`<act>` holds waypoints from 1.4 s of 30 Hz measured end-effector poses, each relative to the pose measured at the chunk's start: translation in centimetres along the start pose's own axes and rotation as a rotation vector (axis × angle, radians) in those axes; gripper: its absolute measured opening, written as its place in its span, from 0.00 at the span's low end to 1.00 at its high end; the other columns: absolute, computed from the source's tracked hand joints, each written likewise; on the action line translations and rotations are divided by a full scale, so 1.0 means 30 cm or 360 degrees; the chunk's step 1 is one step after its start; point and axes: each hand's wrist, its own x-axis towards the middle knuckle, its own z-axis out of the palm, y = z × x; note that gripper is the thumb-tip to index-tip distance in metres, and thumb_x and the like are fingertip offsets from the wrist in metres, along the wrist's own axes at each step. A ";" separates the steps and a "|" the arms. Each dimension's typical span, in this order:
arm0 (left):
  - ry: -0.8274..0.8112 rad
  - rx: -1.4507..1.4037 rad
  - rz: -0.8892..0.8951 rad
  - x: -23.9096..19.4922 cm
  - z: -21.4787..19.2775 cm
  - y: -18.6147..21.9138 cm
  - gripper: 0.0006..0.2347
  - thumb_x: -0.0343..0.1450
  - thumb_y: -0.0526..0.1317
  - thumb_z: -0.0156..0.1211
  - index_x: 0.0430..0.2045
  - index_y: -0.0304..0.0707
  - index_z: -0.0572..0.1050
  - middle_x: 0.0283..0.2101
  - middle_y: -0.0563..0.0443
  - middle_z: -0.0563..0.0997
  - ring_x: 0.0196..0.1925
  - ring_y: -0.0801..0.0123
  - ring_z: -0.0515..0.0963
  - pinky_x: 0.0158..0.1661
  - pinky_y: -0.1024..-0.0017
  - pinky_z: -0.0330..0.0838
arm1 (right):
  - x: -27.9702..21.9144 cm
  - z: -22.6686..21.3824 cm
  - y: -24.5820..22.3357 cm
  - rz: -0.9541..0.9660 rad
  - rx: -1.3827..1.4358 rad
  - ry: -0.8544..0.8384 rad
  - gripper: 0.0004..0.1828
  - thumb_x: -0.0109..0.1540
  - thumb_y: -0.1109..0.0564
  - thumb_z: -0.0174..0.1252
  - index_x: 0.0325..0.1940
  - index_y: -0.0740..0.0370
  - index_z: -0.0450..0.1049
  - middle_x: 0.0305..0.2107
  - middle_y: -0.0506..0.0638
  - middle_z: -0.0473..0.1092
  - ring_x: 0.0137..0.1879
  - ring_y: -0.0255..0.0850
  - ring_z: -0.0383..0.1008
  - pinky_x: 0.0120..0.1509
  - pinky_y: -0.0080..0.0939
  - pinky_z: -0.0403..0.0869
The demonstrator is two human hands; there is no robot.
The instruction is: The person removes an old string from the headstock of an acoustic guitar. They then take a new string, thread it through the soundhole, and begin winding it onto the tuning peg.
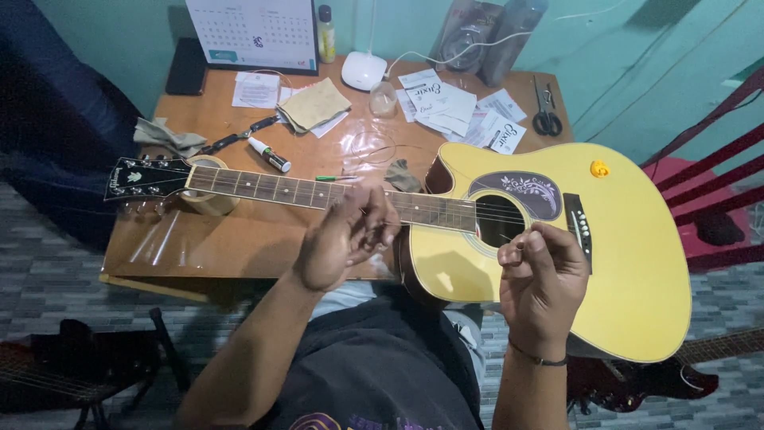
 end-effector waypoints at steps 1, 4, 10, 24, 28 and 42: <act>0.0002 0.0003 0.0008 -0.009 0.035 0.017 0.20 0.75 0.57 0.42 0.22 0.41 0.62 0.21 0.37 0.72 0.15 0.80 0.62 0.06 0.89 0.47 | -0.002 0.026 -0.008 -0.0001 0.0004 -0.0007 0.08 0.68 0.65 0.54 0.50 0.61 0.76 0.29 0.52 0.72 0.32 0.36 0.74 0.39 0.34 0.76; 0.0097 0.0268 0.0059 -0.028 0.114 0.041 0.24 0.80 0.59 0.31 0.17 0.45 0.59 0.17 0.42 0.68 0.15 0.80 0.56 0.09 0.88 0.44 | -0.010 0.092 -0.022 0.0035 -0.0172 0.0122 0.05 0.67 0.67 0.57 0.46 0.63 0.76 0.28 0.51 0.71 0.33 0.35 0.74 0.39 0.34 0.77; 0.0172 0.0365 0.0148 -0.052 0.198 -0.035 0.25 0.81 0.55 0.32 0.15 0.42 0.61 0.20 0.39 0.71 0.15 0.77 0.57 0.14 0.83 0.42 | -0.033 0.185 -0.013 0.0087 -0.0202 0.0242 0.04 0.64 0.68 0.62 0.39 0.64 0.75 0.28 0.55 0.75 0.31 0.39 0.78 0.37 0.35 0.78; 0.0164 0.0499 -0.0020 -0.062 0.255 -0.016 0.28 0.82 0.50 0.36 0.29 0.28 0.84 0.18 0.53 0.63 0.19 0.85 0.49 0.15 0.87 0.47 | -0.043 0.204 0.010 0.0450 0.0020 0.0052 0.10 0.62 0.59 0.65 0.29 0.58 0.71 0.26 0.53 0.73 0.31 0.38 0.74 0.32 0.32 0.69; 0.0323 0.0333 -0.0179 -0.057 0.268 0.008 0.26 0.81 0.49 0.41 0.26 0.23 0.81 0.20 0.48 0.67 0.23 0.77 0.59 0.16 0.86 0.51 | -0.040 0.186 -0.022 0.0624 0.0276 -0.0206 0.06 0.59 0.60 0.67 0.30 0.59 0.76 0.33 0.54 0.70 0.38 0.40 0.73 0.56 0.55 0.78; 0.0144 0.1196 -0.0070 -0.021 0.237 0.029 0.29 0.81 0.51 0.35 0.12 0.37 0.76 0.12 0.45 0.73 0.16 0.65 0.71 0.21 0.73 0.70 | -0.017 0.087 -0.070 0.0420 0.0008 -0.0739 0.06 0.52 0.69 0.70 0.32 0.72 0.81 0.27 0.69 0.72 0.31 0.50 0.76 0.37 0.49 0.77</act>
